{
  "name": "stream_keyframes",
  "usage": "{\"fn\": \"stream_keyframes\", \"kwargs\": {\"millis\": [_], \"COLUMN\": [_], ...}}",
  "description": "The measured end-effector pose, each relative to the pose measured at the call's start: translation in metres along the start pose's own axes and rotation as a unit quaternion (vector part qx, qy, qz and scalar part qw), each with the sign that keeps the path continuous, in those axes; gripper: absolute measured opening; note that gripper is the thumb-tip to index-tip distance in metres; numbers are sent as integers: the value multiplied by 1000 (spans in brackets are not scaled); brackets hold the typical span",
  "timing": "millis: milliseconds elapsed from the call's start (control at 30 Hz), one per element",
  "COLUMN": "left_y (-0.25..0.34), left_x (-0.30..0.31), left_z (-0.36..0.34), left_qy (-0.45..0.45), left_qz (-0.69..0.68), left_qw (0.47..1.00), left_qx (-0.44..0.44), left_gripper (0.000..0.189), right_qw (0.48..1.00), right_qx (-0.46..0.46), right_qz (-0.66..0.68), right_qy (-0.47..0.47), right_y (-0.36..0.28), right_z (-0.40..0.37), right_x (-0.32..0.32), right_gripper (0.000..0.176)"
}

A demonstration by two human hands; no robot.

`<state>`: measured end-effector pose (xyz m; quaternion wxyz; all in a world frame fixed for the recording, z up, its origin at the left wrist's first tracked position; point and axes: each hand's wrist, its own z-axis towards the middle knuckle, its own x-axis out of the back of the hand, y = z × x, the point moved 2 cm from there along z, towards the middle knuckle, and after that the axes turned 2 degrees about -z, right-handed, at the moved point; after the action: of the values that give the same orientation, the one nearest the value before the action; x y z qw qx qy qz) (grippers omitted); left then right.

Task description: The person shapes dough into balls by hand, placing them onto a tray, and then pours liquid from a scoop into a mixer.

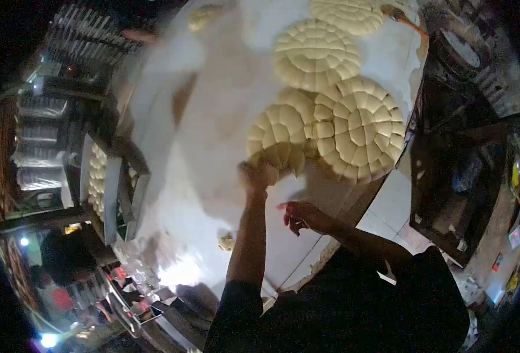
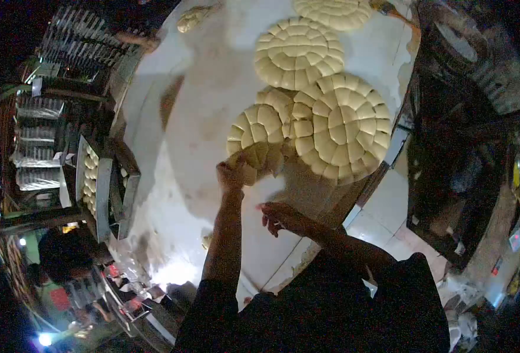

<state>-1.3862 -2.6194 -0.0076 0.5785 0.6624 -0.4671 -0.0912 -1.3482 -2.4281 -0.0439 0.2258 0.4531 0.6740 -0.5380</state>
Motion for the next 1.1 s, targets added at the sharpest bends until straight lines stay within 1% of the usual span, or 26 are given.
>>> {"fn": "stream_keyframes", "kwargs": {"millis": [33, 67, 100, 133, 167, 200, 233, 300, 333, 367, 433, 467, 533, 567, 600, 633, 667, 700, 767, 800, 833, 900, 933, 967, 1033, 1100], "left_y": [-16, -22, -20, -15, -8, 3, -6, -33, -36, -42, -59, -78, -116, -119, -121, -117, -119, -119, -117, -119, -123, -131, -145, -161, -180, -192], "left_x": [3, 5, 8, 9, 12, 16, 18, 25, 36, 43, 47, 54, 69, 78, 86, 97, 110, 121, 141, 157, 170, 188, 189, 188, 184, 182], "left_z": [6, 11, 12, 17, 15, 5, 2, 1, -18, -18, -91, -110, -148, -177, -204, -229, -252, -267, -287, -293, -293, -292, -290, -285, -282, -300], "left_qy": [-72, -96, -89, -117, -144, -157, -153, -56, -7, -10, 197, 205, 201, 213, 164, 108, 75, 88, 115, 118, 127, 191, 199, 232, 267, 360], "left_qz": [-262, -329, -324, -346, -368, -344, -343, -274, -50, 319, 170, 161, 107, 100, -98, -291, -318, -325, -321, -351, -356, -337, -346, -324, -302, -168], "left_qw": [960, 937, 939, 919, 894, 907, 909, 949, 992, 947, 963, 963, 966, 965, 975, 943, 937, 934, 919, 911, 908, 881, 877, 886, 893, 910], "left_qx": [67, 70, 76, 147, 212, 186, 179, 147, 111, 37, -75, -71, -124, -117, -118, -121, -122, -122, -198, -183, -181, -272, -268, -237, -199, -121], "left_gripper": [37, 39, 39, 37, 36, 34, 34, 30, 29, 56, 49, 49, 32, 32, 32, 31, 27, 27, 29, 34, 34, 35, 35, 31, 27, 27], "right_qw": [999, 998, 992, 989, 977, 960, 962, 953, 943, 943, 861, 894, 892, 891, 892, 901, 908, 908, 888, 869, 871, 895, 869, 869, 840, 800], "right_qx": [-10, -23, -15, 16, 28, 42, 45, 129, 79, 85, 98, 99, 93, 90, 86, 123, 157, 151, 273, 324, 318, 332, 359, 353, 417, 462], "right_qz": [13, 24, 12, 22, 41, 59, 58, -10, -70, -74, -324, -210, -230, -238, -250, -266, -281, -291, -288, -301, -308, -227, -261, -272, -230, -254], "right_qy": [29, 57, 121, 144, 208, 271, 264, 273, 317, 315, 380, 383, 377, 376, 367, 318, 269, 259, 234, 222, 215, 192, 220, 216, 260, 287], "right_y": [-13, -24, -30, -33, -40, -42, -33, -12, -21, -6, 28, 32, 54, 72, 93, 112, 127, 140, 149, 147, 137, 116, 111, 107, 98, 78], "right_z": [7, 17, 31, 44, 58, 67, 73, 85, 70, 69, 64, 38, 3, -9, -18, -24, -28, -27, -24, -23, -28, -36, -34, -30, -24, -23], "right_x": [-3, -7, -11, -10, -15, -20, -18, -8, -22, -18, -11, -43, -80, -93, -104, -114, -122, -125, -137, -138, -153, -173, -169, -163, -144, -110], "right_gripper": [61, 65, 73, 67, 57, 48, 48, 36, 29, 29, 34, 40, 38, 36, 36, 44, 52, 52, 44, 46, 46, 50, 50, 50, 42, 36]}}
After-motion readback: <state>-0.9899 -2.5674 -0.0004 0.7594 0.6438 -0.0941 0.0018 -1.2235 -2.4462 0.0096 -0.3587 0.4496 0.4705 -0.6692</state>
